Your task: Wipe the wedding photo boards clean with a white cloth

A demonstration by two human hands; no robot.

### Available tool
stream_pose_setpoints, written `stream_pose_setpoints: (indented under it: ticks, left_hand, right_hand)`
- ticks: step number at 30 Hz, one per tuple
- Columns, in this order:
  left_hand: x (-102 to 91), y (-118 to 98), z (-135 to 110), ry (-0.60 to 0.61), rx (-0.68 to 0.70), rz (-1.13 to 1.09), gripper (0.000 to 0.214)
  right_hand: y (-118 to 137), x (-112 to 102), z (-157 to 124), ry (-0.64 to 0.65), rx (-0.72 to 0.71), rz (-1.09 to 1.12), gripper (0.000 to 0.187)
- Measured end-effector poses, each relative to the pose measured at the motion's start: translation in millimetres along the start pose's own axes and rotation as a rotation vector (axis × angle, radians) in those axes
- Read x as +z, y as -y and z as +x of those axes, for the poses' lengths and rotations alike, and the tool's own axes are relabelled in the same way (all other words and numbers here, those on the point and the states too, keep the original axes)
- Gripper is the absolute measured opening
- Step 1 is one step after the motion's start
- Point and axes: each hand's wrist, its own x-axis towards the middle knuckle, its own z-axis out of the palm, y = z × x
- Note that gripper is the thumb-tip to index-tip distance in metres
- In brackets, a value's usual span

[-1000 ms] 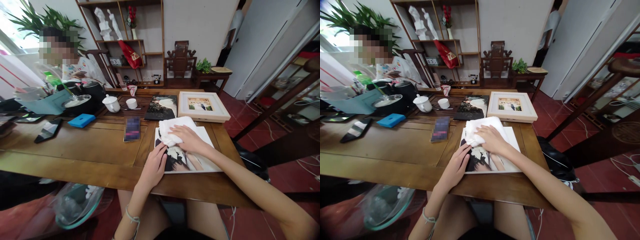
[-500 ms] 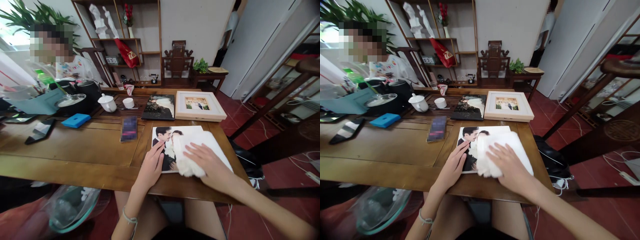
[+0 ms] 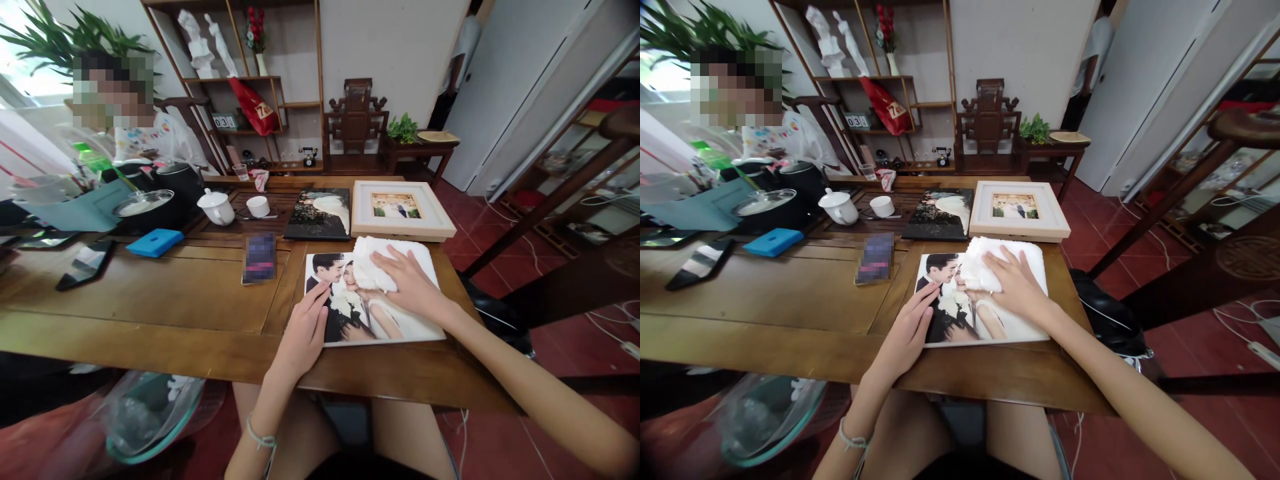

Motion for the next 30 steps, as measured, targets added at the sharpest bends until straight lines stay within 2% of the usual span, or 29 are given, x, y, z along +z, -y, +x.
stream_pose_setpoints:
  ticks: [2,4,8,12,15,23,25,27,30]
  left_hand:
    - [0.0,-0.4,0.2,0.001,0.001,-0.002,0.043]
    - [0.3,-0.3,0.6,-0.002,0.003,-0.010,0.042]
    - [0.2,0.4,1.2,-0.015,0.018,-0.030,0.042]
    - [-1.3,0.0,1.8,0.016,0.032,-0.032,0.042]
    - [-1.2,-0.3,2.0,0.020,0.034,-0.026,0.042]
    - [-1.4,-3.0,0.6,-0.002,0.001,-0.001,0.042]
    - [-1.7,-2.8,0.6,0.005,-0.006,0.004,0.042]
    - [-1.5,-1.9,0.7,0.006,-0.016,0.005,0.042]
    - [-0.6,-0.7,1.0,-0.001,-0.022,-0.001,0.042]
  right_hand:
    - [4.9,-0.3,2.6,0.018,0.016,-0.040,0.069]
    - [19.5,-1.5,-6.6,0.083,0.008,-0.072,0.073]
    - [62.5,-3.3,-48.5,0.244,-0.136,-0.073,0.090]
    - [87.1,-3.9,-77.4,0.281,-0.249,-0.005,0.099]
    - [77.2,-4.2,-68.4,0.262,-0.205,0.019,0.097]
    - [2.8,-1.1,2.6,0.025,0.017,-0.028,0.066]
    - [-0.1,-1.0,8.4,0.008,0.057,-0.062,0.064]
    - [8.1,-2.4,3.3,0.036,0.082,-0.084,0.063]
    - [32.9,-8.2,-26.5,0.142,0.040,-0.087,0.068]
